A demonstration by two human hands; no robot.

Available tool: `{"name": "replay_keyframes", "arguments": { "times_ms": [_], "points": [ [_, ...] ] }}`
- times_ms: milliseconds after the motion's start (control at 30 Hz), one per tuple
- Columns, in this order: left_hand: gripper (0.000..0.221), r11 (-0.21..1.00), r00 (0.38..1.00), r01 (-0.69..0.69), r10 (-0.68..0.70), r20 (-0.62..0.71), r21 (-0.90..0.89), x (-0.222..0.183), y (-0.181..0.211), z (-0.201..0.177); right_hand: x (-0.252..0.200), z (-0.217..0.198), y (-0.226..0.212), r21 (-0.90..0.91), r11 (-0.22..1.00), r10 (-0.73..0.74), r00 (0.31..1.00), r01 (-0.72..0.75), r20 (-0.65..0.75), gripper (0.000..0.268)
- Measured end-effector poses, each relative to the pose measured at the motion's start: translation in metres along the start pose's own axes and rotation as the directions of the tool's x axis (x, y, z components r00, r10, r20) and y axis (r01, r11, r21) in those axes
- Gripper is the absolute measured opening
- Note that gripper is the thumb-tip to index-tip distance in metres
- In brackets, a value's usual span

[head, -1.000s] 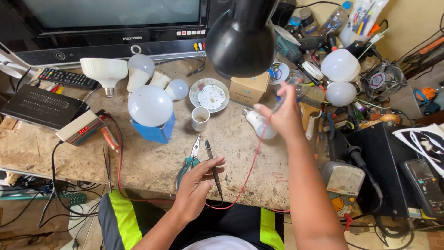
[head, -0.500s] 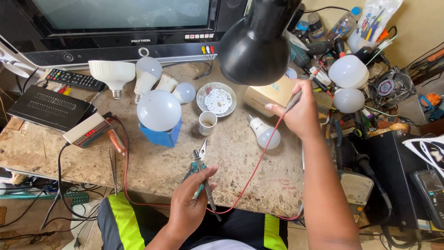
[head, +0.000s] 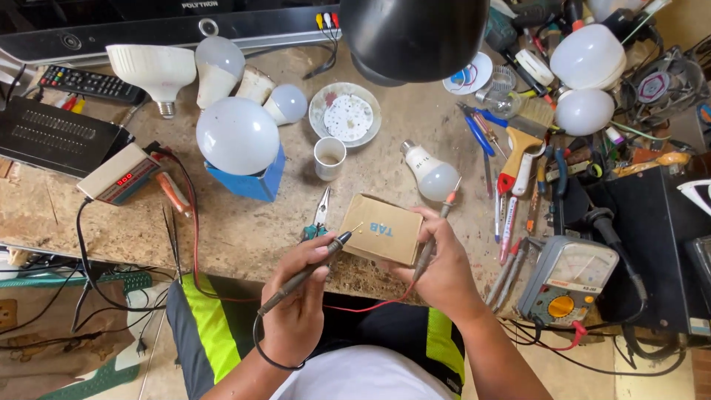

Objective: Testing and repairing light bulbs and electronic components at a workbench using a soldering iron and multimeter.

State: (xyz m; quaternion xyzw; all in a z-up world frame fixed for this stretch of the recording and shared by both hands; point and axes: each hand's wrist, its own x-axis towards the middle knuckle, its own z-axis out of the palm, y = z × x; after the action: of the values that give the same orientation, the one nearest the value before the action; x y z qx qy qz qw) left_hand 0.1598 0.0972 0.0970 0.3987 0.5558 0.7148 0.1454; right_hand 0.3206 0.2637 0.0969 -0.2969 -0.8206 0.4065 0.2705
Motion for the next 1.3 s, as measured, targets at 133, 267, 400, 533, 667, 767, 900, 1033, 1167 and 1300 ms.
{"name": "replay_keyframes", "arguments": {
  "times_ms": [133, 267, 400, 533, 667, 767, 900, 1033, 1167, 1300],
  "points": [
    [0.015, 0.997, 1.000, -0.002, 0.003, -0.011, 0.072, 0.003, 0.000, 0.012, 0.003, -0.007, -0.012, -0.008, 1.000, 0.010, 0.998, -0.009, 0.064, 0.062],
    [0.017, 0.988, 0.998, 0.056, -0.054, -0.018, 0.141, 0.005, 0.002, 0.015, 0.001, -0.013, -0.011, -0.069, 0.990, -0.115, 0.991, 0.120, 0.060, 0.064],
    [0.016, 0.976, 0.998, 0.050, -0.041, -0.048, 0.213, 0.000, -0.002, 0.014, -0.010, -0.009, 0.007, -0.045, 0.931, -0.362, 0.907, 0.361, -0.217, 0.025],
    [0.013, 0.973, 1.000, 0.014, -0.012, -0.010, 0.230, -0.005, -0.003, 0.014, -0.020, -0.015, -0.014, 0.069, 0.958, -0.246, 0.919, 0.279, -0.308, 0.035],
    [0.013, 0.975, 1.000, 0.014, -0.019, 0.022, 0.223, -0.005, -0.002, 0.016, -0.016, -0.017, -0.046, 0.138, 0.989, -0.017, 0.982, 0.044, -0.187, 0.027],
    [0.012, 0.958, 1.000, 0.005, -0.009, 0.010, 0.286, -0.004, -0.001, 0.016, -0.018, -0.017, -0.038, 0.050, 0.995, -0.077, 0.975, 0.089, -0.206, 0.022],
    [0.012, 0.968, 1.000, 0.003, -0.007, 0.014, 0.251, -0.002, 0.000, 0.017, -0.019, -0.018, -0.040, -0.051, 0.992, -0.120, 0.977, 0.113, -0.174, 0.032],
    [0.012, 0.969, 1.000, -0.010, 0.005, 0.022, 0.248, -0.002, 0.000, 0.017, -0.014, -0.016, -0.044, -0.147, 0.956, -0.273, 0.954, 0.254, -0.125, 0.020],
    [0.011, 0.971, 1.000, -0.017, 0.011, 0.025, 0.237, -0.002, 0.000, 0.017, -0.010, -0.014, -0.047, -0.154, 0.939, -0.326, 0.938, 0.307, -0.115, 0.012],
    [0.010, 0.972, 0.999, -0.019, 0.012, 0.031, 0.234, -0.002, -0.001, 0.016, -0.009, -0.010, -0.049, -0.123, 0.941, -0.329, 0.936, 0.315, -0.124, 0.013]
  ]
}}
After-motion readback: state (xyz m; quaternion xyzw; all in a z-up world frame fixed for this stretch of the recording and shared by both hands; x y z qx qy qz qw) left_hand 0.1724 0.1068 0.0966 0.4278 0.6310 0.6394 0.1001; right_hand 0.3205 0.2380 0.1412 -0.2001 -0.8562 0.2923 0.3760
